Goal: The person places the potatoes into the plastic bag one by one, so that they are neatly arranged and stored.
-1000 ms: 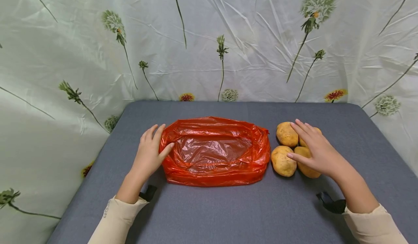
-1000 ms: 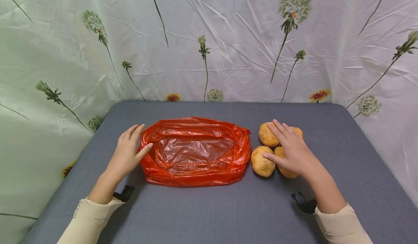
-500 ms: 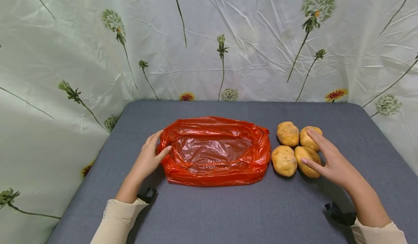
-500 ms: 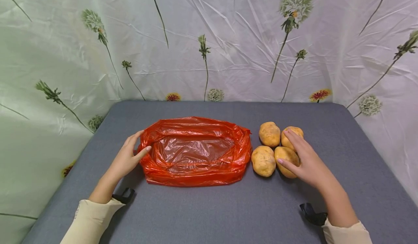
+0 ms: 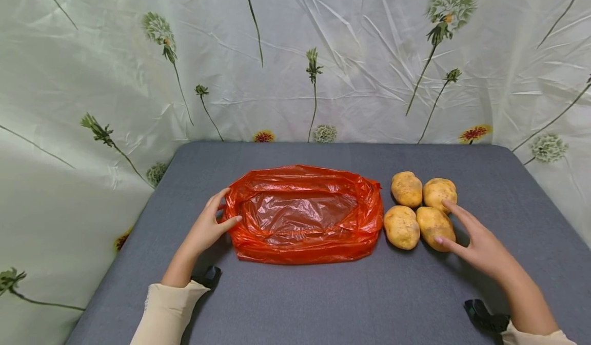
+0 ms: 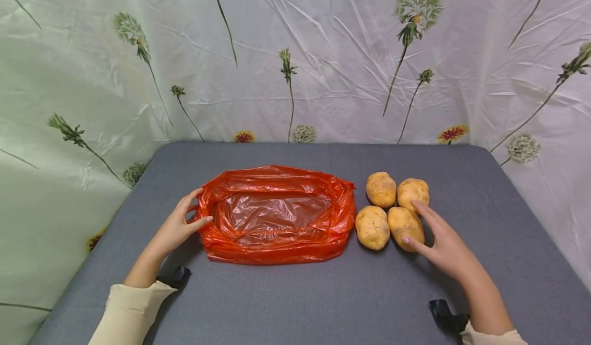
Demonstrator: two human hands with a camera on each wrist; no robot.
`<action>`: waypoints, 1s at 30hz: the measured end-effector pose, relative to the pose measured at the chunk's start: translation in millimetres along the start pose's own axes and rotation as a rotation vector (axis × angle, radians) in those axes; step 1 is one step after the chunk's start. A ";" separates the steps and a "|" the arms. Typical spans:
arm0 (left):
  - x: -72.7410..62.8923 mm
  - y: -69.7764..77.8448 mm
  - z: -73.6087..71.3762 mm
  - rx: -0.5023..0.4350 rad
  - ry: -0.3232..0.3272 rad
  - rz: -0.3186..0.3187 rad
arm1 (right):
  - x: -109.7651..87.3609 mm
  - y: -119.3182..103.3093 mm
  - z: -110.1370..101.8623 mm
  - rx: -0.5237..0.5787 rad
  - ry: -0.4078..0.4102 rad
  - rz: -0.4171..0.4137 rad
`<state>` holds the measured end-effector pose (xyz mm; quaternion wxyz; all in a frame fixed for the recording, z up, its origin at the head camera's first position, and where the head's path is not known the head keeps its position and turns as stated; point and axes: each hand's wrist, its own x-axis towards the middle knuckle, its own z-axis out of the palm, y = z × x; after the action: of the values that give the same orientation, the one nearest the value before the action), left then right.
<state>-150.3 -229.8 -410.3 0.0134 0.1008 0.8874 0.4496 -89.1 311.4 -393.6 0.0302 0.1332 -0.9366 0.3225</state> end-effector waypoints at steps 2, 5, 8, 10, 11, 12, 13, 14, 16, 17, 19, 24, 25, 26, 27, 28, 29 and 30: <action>-0.2 -1.7 -0.3 -0.051 -0.012 0.002 | -1.0 2.6 2.3 -0.003 -0.010 0.026; -0.3 -3.5 -0.2 -0.112 -0.019 0.002 | -1.4 4.9 5.4 0.010 -0.011 0.041; -0.7 -4.9 -0.3 -0.144 -0.018 -0.004 | -0.8 7.0 8.1 0.029 -0.010 0.032; -0.9 -5.4 -0.4 -0.154 -0.014 -0.005 | -0.2 7.8 9.1 0.041 -0.014 0.027; -1.0 -5.6 -0.5 -0.158 -0.011 -0.005 | 0.1 8.2 9.5 0.047 -0.015 0.026; -1.1 -5.6 -0.6 -0.162 -0.010 -0.004 | 0.5 8.6 9.8 0.058 -0.016 0.024; -1.1 -5.7 -0.7 -0.163 -0.009 -0.002 | 0.7 8.9 10.0 0.063 -0.017 0.027; -1.2 -5.8 -0.9 -0.166 -0.007 0.000 | 1.0 9.0 10.1 0.070 -0.018 0.030; -1.3 -6.0 -1.0 -0.169 -0.007 0.004 | 1.3 8.9 10.3 0.085 -0.016 0.036; -1.4 -6.3 -1.0 -0.171 -0.008 0.006 | 1.5 9.0 10.3 0.084 -0.012 0.038; -1.6 -6.8 -0.9 -0.170 -0.009 0.009 | 1.6 8.7 10.0 0.083 -0.001 0.038; -1.3 -7.2 -0.4 -0.170 -0.016 0.010 | 2.0 6.5 8.0 0.068 0.070 0.036; -1.1 -7.1 -0.4 -0.169 -0.016 0.010 | 2.2 5.8 7.4 0.065 0.086 0.032; -0.9 -7.0 -0.3 -0.167 -0.016 0.010 | 2.5 4.8 6.6 0.066 0.098 0.031; -0.8 -7.0 -0.3 -0.166 -0.016 0.011 | 2.9 3.8 5.7 0.072 0.106 0.025; -0.6 -6.9 -0.4 -0.163 -0.016 0.012 | 3.4 2.5 5.0 0.070 0.114 0.026; -0.5 -6.8 -0.4 -0.162 -0.015 0.012 | 4.2 1.2 4.3 0.073 0.119 0.023; -0.4 -6.8 -0.5 -0.158 -0.015 0.014 | 5.1 -0.7 3.5 0.075 0.121 0.023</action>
<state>-151.1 -234.2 -415.4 0.0249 0.1090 0.8483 0.5176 -93.7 307.6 -395.2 0.0779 0.1038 -0.9219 0.3650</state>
